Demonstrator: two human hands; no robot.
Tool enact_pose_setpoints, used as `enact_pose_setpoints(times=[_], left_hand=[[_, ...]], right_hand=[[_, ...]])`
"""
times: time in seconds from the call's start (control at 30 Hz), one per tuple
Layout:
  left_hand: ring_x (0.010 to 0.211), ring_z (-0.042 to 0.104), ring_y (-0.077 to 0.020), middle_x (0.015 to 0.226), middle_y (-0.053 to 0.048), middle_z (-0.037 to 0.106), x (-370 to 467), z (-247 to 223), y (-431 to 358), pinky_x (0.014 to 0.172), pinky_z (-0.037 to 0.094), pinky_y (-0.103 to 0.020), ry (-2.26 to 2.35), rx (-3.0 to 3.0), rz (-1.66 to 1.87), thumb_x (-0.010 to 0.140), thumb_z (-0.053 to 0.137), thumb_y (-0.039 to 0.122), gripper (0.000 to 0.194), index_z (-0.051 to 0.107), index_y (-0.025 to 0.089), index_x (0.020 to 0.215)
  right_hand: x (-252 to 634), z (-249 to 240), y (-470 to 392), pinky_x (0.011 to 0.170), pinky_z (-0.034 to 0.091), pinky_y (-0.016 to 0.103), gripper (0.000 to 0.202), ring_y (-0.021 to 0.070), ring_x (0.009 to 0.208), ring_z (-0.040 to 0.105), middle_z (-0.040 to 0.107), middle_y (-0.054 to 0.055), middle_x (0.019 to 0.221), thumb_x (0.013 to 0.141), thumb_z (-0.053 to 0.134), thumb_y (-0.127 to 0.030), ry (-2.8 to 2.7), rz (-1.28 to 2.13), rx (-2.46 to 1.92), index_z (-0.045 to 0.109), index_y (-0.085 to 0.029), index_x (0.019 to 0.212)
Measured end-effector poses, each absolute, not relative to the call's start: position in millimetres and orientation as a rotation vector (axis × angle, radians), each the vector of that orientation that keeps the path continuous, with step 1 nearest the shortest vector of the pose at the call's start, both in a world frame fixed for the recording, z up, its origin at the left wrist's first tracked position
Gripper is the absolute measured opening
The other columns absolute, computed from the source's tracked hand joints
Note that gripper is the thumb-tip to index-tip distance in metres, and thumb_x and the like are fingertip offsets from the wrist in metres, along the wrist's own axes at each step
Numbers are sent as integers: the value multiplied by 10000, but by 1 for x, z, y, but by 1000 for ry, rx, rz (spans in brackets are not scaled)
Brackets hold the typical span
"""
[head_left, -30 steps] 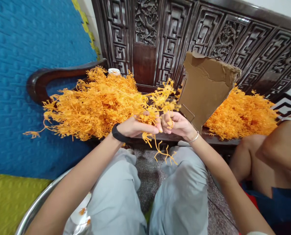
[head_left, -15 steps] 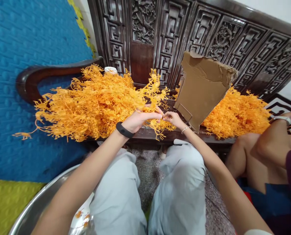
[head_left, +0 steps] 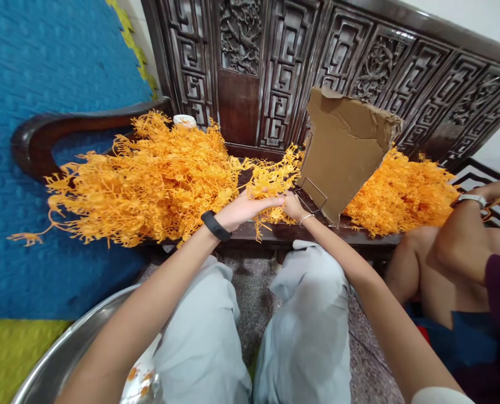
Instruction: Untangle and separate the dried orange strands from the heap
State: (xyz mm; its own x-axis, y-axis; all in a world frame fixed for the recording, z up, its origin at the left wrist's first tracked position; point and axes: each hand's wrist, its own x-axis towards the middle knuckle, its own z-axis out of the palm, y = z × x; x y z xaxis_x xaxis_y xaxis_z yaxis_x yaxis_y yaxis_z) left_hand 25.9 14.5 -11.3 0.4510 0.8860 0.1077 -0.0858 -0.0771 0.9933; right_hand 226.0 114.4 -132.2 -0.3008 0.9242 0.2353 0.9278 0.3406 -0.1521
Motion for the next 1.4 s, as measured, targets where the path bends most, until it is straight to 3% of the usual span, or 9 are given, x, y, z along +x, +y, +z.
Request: enact_pose_setpoints(times=[0.27, 0.4, 0.67, 0.83, 1.03, 1.13, 1.23, 1.4], left_hand=[[994, 609, -190, 881, -37, 701, 24, -13, 24, 979, 411, -338, 810, 1161, 1445, 640, 699, 305, 148, 666, 170, 690], [988, 608, -184, 871, -18, 685, 23, -12, 27, 970, 416, -332, 712, 1045, 1603, 604, 724, 267, 173, 645, 172, 725], [1057, 565, -197, 966, -35, 661, 20, -14, 27, 1051, 335, -363, 826, 1210, 1643, 630, 735, 264, 189, 638, 164, 757], [989, 611, -218, 914, -44, 696, 18, -16, 25, 1005, 398, -399, 777, 1249, 1558, 612, 748, 297, 205, 673, 176, 761], [939, 613, -187, 850, -33, 685, 17, -14, 23, 994, 400, -354, 863, 1245, 1590, 668, 686, 318, 151, 659, 174, 704], [755, 618, -168, 739, -20, 665, 16, -12, 20, 806, 484, -334, 835, 1277, 1485, 695, 656, 337, 166, 643, 171, 693], [605, 560, -130, 656, -3, 613, 15, -11, 17, 576, 459, -277, 824, 1273, 1338, 681, 662, 333, 178, 619, 161, 687], [604, 513, -99, 676, 8, 576, 10, -9, 15, 496, 402, -217, 796, 1378, 1124, 605, 727, 312, 215, 618, 151, 698]], right_hand=[[212, -96, 98, 801, 430, 293, 205, 155, 861, 560, 613, 77, 935, 873, 463, -267, -2075, 127, -1357, 612, -141, 937], [192, -65, 68, 748, 437, 273, 259, 141, 784, 570, 629, 47, 819, 867, 482, -360, -1856, 359, -1045, 622, -154, 796], [154, -24, 20, 649, 471, 255, 375, 113, 684, 581, 607, 14, 746, 796, 517, -525, -1498, 997, -843, 625, -170, 742], [150, -18, 9, 630, 454, 234, 272, 87, 638, 542, 592, -19, 702, 659, 713, -410, -1505, 928, -857, 614, -165, 723], [158, -16, 10, 653, 453, 239, 208, 84, 652, 549, 581, -21, 684, 720, 685, -330, -1481, 778, -808, 563, -167, 679], [164, -17, 14, 650, 486, 260, 228, 102, 647, 598, 604, -17, 678, 746, 654, -369, -1511, 915, -770, 537, -175, 719], [168, -16, 15, 629, 507, 271, 253, 109, 610, 616, 600, -28, 645, 748, 647, -395, -1527, 997, -761, 507, -184, 748], [171, -15, 11, 652, 475, 254, 216, 90, 658, 572, 568, -18, 720, 757, 650, -348, -1562, 856, -744, 516, -178, 760]])
